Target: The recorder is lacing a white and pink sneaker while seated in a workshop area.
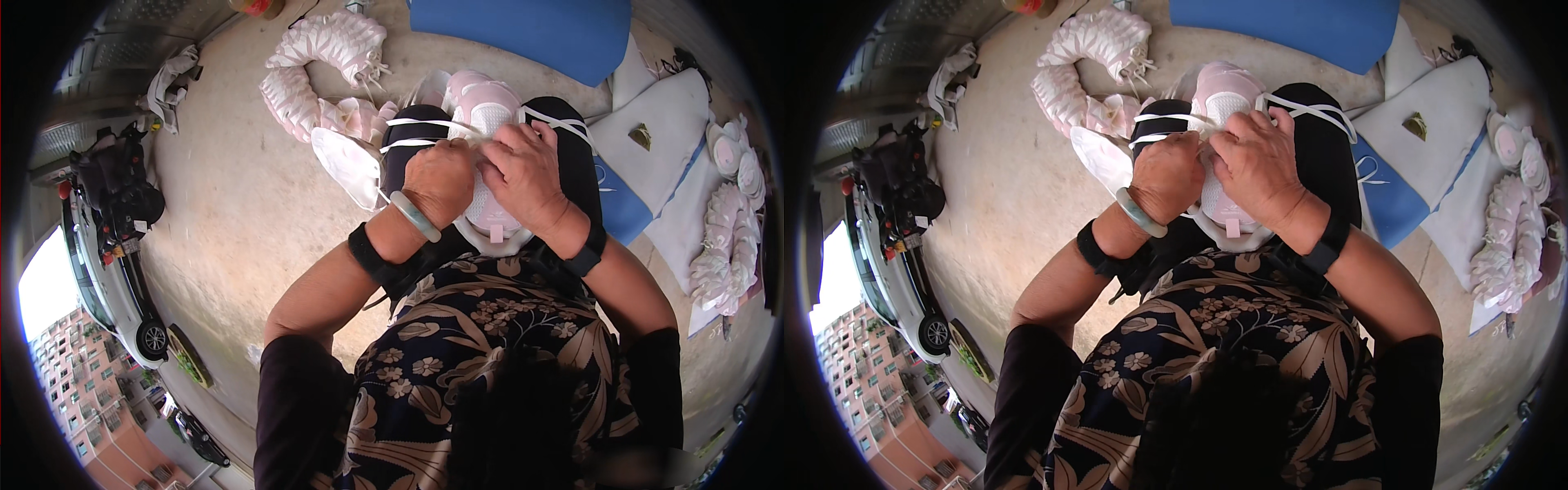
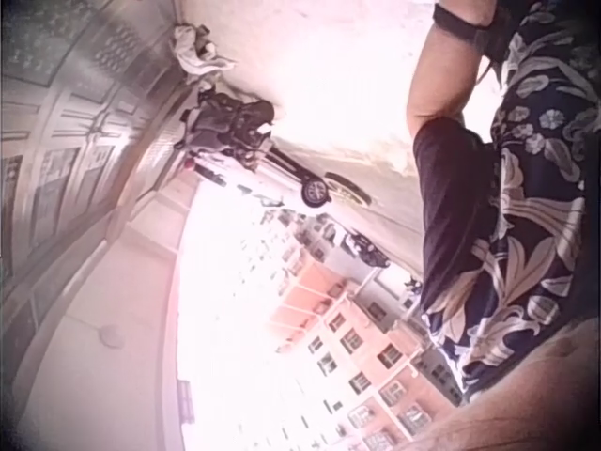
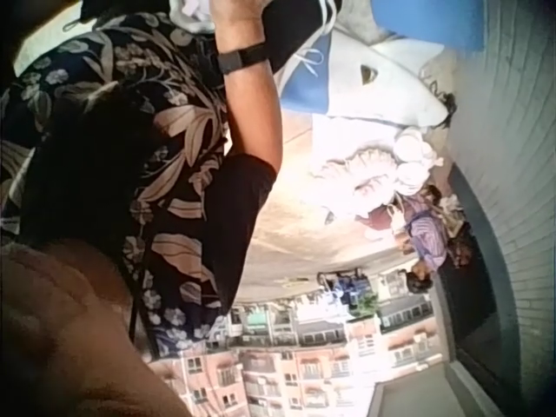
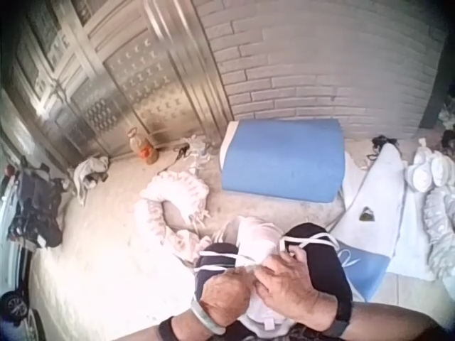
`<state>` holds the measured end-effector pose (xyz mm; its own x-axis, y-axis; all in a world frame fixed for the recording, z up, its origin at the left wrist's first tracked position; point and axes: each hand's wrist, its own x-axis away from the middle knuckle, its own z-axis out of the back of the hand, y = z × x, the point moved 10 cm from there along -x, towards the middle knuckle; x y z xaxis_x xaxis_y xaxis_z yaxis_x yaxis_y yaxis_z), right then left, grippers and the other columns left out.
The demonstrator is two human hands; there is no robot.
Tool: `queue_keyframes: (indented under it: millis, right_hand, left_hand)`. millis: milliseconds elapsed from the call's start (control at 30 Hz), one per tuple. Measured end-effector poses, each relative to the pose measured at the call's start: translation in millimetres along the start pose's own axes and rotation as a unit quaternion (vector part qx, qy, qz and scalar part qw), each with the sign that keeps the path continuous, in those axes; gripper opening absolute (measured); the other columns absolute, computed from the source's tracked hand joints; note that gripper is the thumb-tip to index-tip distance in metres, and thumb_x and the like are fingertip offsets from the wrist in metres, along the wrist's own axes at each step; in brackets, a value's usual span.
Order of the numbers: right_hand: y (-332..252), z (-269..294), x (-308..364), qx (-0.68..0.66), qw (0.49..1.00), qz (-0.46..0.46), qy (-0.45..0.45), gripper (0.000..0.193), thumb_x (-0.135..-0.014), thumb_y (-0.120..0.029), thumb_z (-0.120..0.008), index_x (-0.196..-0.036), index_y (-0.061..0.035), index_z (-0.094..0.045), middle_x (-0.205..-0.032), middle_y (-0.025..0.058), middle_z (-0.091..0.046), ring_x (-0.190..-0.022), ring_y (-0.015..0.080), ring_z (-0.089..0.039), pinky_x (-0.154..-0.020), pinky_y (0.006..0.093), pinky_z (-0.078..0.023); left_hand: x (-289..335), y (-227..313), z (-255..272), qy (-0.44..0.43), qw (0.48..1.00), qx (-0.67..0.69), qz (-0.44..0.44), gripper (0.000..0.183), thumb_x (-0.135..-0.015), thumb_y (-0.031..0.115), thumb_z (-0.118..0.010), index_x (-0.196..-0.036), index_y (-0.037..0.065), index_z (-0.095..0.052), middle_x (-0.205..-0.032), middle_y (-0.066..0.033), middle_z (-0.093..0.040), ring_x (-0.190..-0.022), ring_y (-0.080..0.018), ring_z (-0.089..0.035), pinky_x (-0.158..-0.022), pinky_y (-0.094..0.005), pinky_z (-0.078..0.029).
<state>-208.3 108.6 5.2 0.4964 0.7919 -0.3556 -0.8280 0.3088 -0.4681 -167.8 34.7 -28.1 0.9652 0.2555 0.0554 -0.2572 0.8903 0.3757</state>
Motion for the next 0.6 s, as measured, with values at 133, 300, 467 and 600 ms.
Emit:
queue_keyframes:
  millis: [133,300,467,600]
  right_hand:
    - [-2.1,0.3,2.8,0.045,0.999,0.025,0.010,0.015,-0.066,-0.017,-0.068,-0.077,-0.0115,-0.060,-0.080,0.0009,-0.050,-0.085,0.0184,-0.051,-0.089,0.0430,-0.030]
    - [3.7,0.9,5.4,0.089,0.994,0.042,0.045,0.019,-0.063,-0.021,-0.071,-0.076,-0.0126,-0.059,-0.079,0.0006,-0.050,-0.083,0.0181,-0.051,-0.093,0.0458,-0.030]
    - [12.3,2.0,0.9,0.095,0.989,0.093,0.058,0.018,-0.064,-0.019,-0.071,-0.073,-0.0117,-0.057,-0.077,0.0006,-0.050,-0.084,0.0186,-0.052,-0.097,0.0496,-0.029]
    - [19.1,6.2,-5.6,0.092,0.987,0.116,0.057,0.018,-0.064,-0.019,-0.071,-0.073,-0.0118,-0.057,-0.076,0.0003,-0.050,-0.085,0.0183,-0.052,-0.098,0.0493,-0.028]
  left_hand:
    - [0.5,-3.9,4.0,0.024,0.996,0.081,-0.018,0.014,-0.070,0.009,-0.054,-0.079,-0.001,-0.053,-0.076,-0.0221,-0.059,-0.072,-0.0401,-0.058,-0.065,-0.0459,-0.047]
    - [-9.0,3.6,0.6,0.026,0.994,0.088,-0.054,0.016,-0.069,0.011,-0.056,-0.078,-0.002,-0.055,-0.073,-0.0232,-0.060,-0.072,-0.0385,-0.060,-0.067,-0.0461,-0.048]
    - [-23.2,9.5,-4.1,0.026,0.993,0.090,-0.077,0.015,-0.069,0.011,-0.056,-0.076,-0.002,-0.056,-0.068,-0.0232,-0.060,-0.072,-0.0389,-0.060,-0.067,-0.0464,-0.048]
    - [-33.6,14.0,-0.6,0.022,0.992,0.097,-0.081,0.015,-0.069,0.013,-0.057,-0.073,-0.002,-0.057,-0.068,-0.0236,-0.060,-0.071,-0.0389,-0.061,-0.067,-0.0464,-0.048]
